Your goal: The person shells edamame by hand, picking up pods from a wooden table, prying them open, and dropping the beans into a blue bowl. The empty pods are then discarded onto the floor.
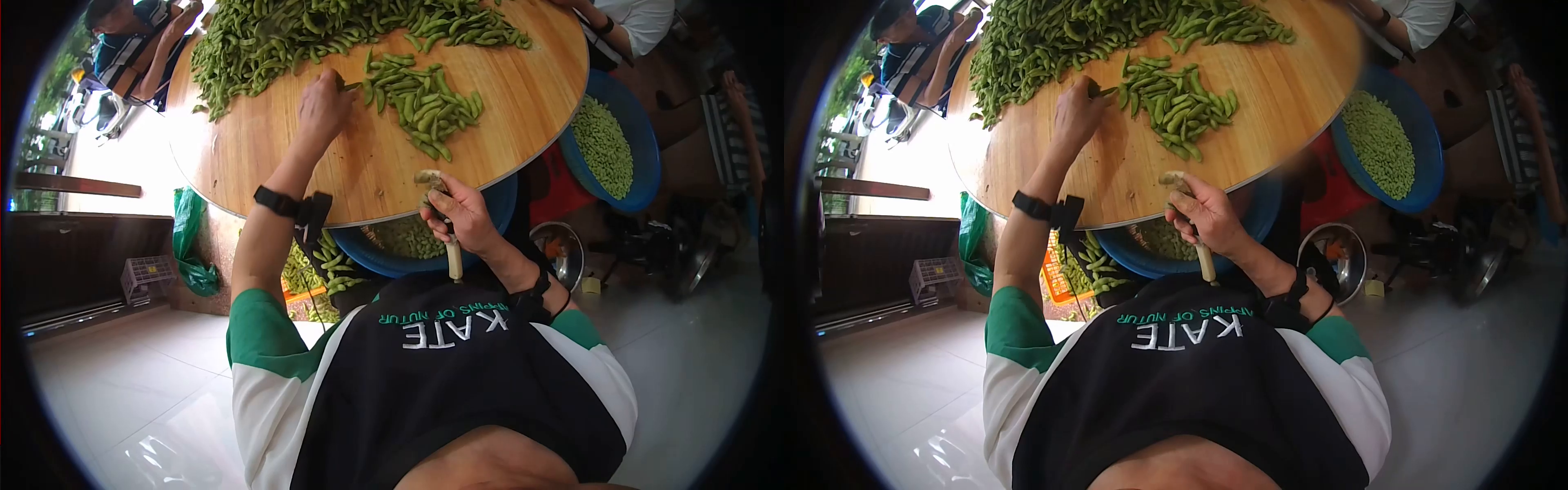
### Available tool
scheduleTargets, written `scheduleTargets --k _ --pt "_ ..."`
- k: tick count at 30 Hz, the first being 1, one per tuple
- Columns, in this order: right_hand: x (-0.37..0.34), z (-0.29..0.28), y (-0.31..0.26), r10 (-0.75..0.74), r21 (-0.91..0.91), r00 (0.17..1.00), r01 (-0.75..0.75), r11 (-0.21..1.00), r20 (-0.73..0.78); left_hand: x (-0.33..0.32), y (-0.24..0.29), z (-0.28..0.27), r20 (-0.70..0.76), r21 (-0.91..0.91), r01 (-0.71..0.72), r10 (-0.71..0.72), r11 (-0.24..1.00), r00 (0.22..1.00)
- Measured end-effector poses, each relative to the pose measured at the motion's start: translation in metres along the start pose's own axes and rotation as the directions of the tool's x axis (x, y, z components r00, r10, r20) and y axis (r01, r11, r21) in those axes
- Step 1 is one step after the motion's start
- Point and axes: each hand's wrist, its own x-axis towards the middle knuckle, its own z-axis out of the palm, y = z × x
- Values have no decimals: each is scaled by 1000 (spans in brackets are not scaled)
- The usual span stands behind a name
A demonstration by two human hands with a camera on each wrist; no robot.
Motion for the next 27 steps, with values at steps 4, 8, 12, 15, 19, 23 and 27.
scheduleTargets --k 4,8,12,15,19,23,27 --pt "10 9 -12 -10 5 1000 10 1000 -16 -37 15 -28 -36 -306 32 -45 951 998" --pt "21 16 -17 42 152 999 -45 987 21 -86 62 -55 329 -817 350 -127 458 936" --pt "19 16 -9 33 270 994 -59 961 100 -115 72 -58 469 -834 478 -101 276 877" --pt "15 19 -8 11 272 994 -41 962 110 -124 70 -55 525 -819 531 -91 218 846" --pt "10 18 -4 0 309 987 -51 950 160 -133 77 -53 535 -806 543 -103 236 839" --pt "4 23 -6 0 293 988 -46 955 155 -143 81 -46 399 -874 406 -80 266 913" --pt "4 22 -7 6 305 988 -54 951 157 -149 84 -42 278 -913 290 -80 287 957"
